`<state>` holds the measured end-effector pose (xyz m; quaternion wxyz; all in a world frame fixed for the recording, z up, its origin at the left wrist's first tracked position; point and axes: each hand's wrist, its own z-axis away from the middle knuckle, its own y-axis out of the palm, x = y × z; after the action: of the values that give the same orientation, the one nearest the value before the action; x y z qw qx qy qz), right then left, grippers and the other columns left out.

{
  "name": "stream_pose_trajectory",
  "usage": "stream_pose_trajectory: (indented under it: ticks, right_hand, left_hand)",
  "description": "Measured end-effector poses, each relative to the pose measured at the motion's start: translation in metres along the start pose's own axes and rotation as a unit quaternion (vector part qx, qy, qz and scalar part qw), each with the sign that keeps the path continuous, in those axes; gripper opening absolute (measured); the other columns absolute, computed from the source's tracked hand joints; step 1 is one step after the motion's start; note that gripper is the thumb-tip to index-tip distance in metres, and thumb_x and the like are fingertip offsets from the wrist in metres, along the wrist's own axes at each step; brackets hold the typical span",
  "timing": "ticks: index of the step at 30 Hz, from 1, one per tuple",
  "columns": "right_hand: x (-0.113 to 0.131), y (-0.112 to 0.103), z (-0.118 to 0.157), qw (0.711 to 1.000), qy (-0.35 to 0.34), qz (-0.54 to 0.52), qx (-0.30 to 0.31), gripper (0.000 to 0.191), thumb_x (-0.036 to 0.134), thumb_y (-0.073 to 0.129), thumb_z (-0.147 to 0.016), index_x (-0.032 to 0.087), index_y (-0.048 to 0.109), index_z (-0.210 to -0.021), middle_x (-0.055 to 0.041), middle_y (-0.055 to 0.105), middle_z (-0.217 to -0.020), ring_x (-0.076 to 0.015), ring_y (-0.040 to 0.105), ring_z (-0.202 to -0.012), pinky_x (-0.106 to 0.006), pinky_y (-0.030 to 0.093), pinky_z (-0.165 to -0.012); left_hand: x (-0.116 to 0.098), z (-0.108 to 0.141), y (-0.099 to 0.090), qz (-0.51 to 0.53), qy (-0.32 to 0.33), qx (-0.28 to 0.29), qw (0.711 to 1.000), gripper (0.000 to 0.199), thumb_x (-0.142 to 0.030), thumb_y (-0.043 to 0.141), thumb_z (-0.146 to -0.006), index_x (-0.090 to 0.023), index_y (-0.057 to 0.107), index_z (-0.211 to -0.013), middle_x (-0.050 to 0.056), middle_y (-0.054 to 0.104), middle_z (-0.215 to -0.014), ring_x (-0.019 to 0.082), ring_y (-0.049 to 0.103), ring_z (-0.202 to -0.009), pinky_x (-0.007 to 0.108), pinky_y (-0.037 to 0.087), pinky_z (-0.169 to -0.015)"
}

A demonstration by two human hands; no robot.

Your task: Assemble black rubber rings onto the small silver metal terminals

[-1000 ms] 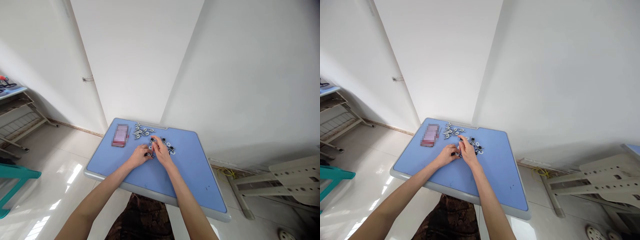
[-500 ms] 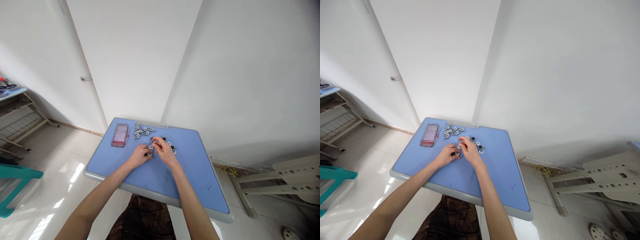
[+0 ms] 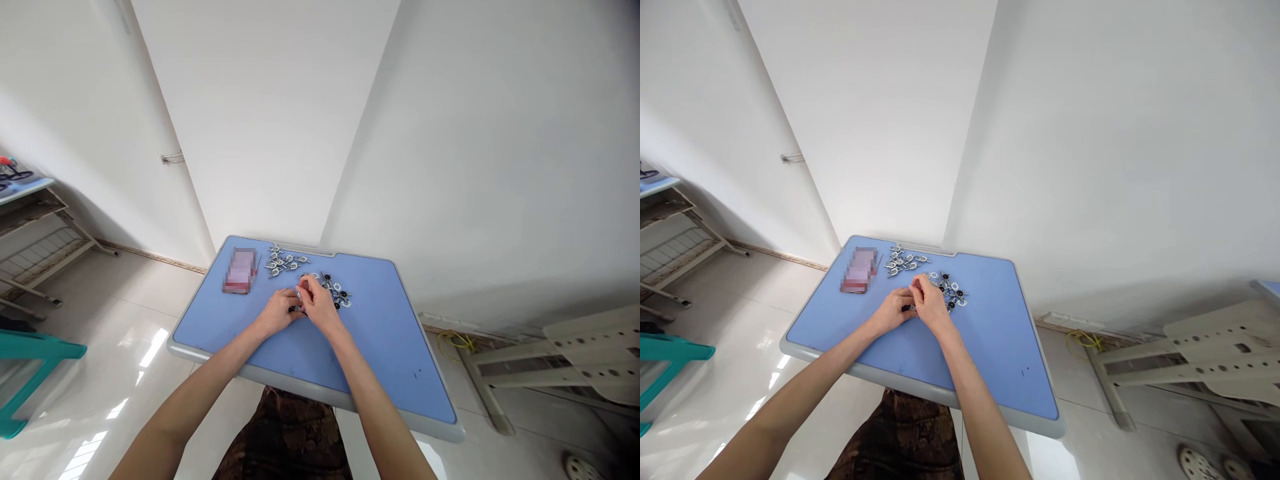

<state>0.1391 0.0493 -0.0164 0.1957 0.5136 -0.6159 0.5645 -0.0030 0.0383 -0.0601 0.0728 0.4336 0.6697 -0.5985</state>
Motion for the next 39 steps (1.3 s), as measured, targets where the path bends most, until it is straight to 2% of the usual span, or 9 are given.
stream_pose_trajectory:
  ticks: [3, 6, 11, 14, 17, 21, 28, 34, 39]
  right_hand:
    - [0.000, 0.002, 0.001, 0.998, 0.033, -0.057, -0.014, 0.009, 0.032, 0.044, -0.086, 0.024, 0.046, -0.084, 0.0040, 0.048, -0.061, -0.0130, 0.049, -0.044, -0.026, 0.043, -0.044]
    - [0.001, 0.004, 0.001, 0.987, 0.087, -0.121, -0.055, 0.010, 0.034, 0.045, -0.085, 0.024, 0.044, -0.082, 0.0053, 0.046, -0.058, -0.0126, 0.048, -0.039, -0.026, 0.043, -0.039]
    - [-0.003, 0.008, 0.005, 0.972, 0.126, -0.152, -0.127, 0.016, 0.039, 0.049, -0.083, 0.024, 0.044, -0.084, 0.0047, 0.050, -0.059, -0.0130, 0.050, -0.038, -0.026, 0.044, -0.039]
    - [-0.006, 0.009, 0.008, 0.972, 0.110, -0.156, -0.139, 0.020, 0.043, 0.050, -0.083, 0.024, 0.044, -0.085, 0.0037, 0.052, -0.061, -0.0135, 0.052, -0.043, -0.026, 0.045, -0.042]
    - [-0.007, 0.008, 0.009, 0.982, 0.073, -0.145, -0.099, 0.021, 0.044, 0.047, -0.085, 0.023, 0.047, -0.089, 0.0033, 0.051, -0.063, -0.0124, 0.050, -0.045, -0.026, 0.046, -0.046]
    - [-0.006, 0.004, 0.009, 0.984, 0.044, -0.164, -0.048, 0.030, 0.047, 0.034, -0.092, 0.021, 0.049, -0.096, 0.0012, 0.052, -0.071, -0.0102, 0.049, -0.047, -0.025, 0.046, -0.049]
    - [-0.011, -0.008, 0.009, 0.977, 0.046, -0.184, -0.094, 0.032, 0.047, 0.043, -0.088, 0.021, 0.045, -0.107, 0.0008, 0.058, -0.074, -0.0103, 0.048, -0.048, -0.024, 0.046, -0.047]
    - [-0.015, -0.012, 0.010, 0.974, 0.049, -0.203, -0.091, 0.024, 0.043, 0.053, -0.084, 0.021, 0.052, -0.093, -0.0011, 0.058, -0.078, -0.0098, 0.051, -0.051, -0.025, 0.049, -0.047]
    - [-0.011, -0.018, 0.009, 0.953, 0.055, -0.240, -0.174, 0.026, 0.044, 0.056, -0.081, 0.020, 0.053, -0.091, -0.0002, 0.057, -0.075, -0.0071, 0.044, -0.045, -0.022, 0.042, -0.041]
  left_hand:
    - [-0.001, 0.000, -0.001, -0.013, 0.000, -0.003, 1.000, 0.014, -0.029, 0.061, -0.083, -0.018, 0.071, -0.082, 0.007, 0.065, -0.089, 0.021, 0.055, -0.088, 0.033, 0.038, -0.081]
    - [-0.004, 0.001, -0.002, -0.031, -0.006, -0.008, 0.999, 0.014, -0.030, 0.062, -0.082, -0.020, 0.071, -0.084, 0.006, 0.063, -0.084, 0.020, 0.054, -0.085, 0.032, 0.037, -0.077]
    - [-0.008, 0.003, -0.004, -0.057, -0.019, -0.007, 0.998, 0.014, -0.030, 0.064, -0.081, -0.020, 0.071, -0.088, 0.006, 0.063, -0.082, 0.020, 0.054, -0.084, 0.032, 0.034, -0.074]
    - [-0.009, 0.003, -0.004, -0.063, -0.030, -0.011, 0.997, 0.015, -0.030, 0.066, -0.079, -0.019, 0.070, -0.089, 0.005, 0.063, -0.083, 0.020, 0.054, -0.084, 0.032, 0.034, -0.074]
    - [-0.010, 0.002, -0.006, -0.055, -0.040, -0.010, 0.998, 0.015, -0.031, 0.065, -0.080, -0.019, 0.070, -0.086, 0.006, 0.063, -0.084, 0.020, 0.056, -0.085, 0.031, 0.034, -0.073]
    - [-0.011, 0.001, -0.008, -0.049, -0.035, -0.012, 0.998, 0.015, -0.033, 0.063, -0.081, -0.019, 0.070, -0.085, 0.005, 0.063, -0.084, 0.020, 0.056, -0.085, 0.031, 0.033, -0.074]
    - [-0.011, 0.002, -0.008, -0.033, -0.045, -0.012, 0.998, 0.015, -0.031, 0.068, -0.077, -0.021, 0.070, -0.089, 0.003, 0.062, -0.085, 0.018, 0.057, -0.085, 0.030, 0.034, -0.077]
    - [-0.007, 0.001, -0.006, -0.001, -0.053, -0.020, 0.998, 0.023, -0.030, 0.072, -0.073, -0.020, 0.069, -0.094, 0.002, 0.061, -0.082, 0.017, 0.057, -0.081, 0.030, 0.037, -0.078]
    - [-0.003, 0.000, -0.013, 0.121, -0.064, -0.034, 0.990, 0.022, -0.033, 0.070, -0.075, -0.016, 0.070, -0.089, 0.003, 0.062, -0.082, 0.015, 0.057, -0.075, 0.027, 0.044, -0.074]
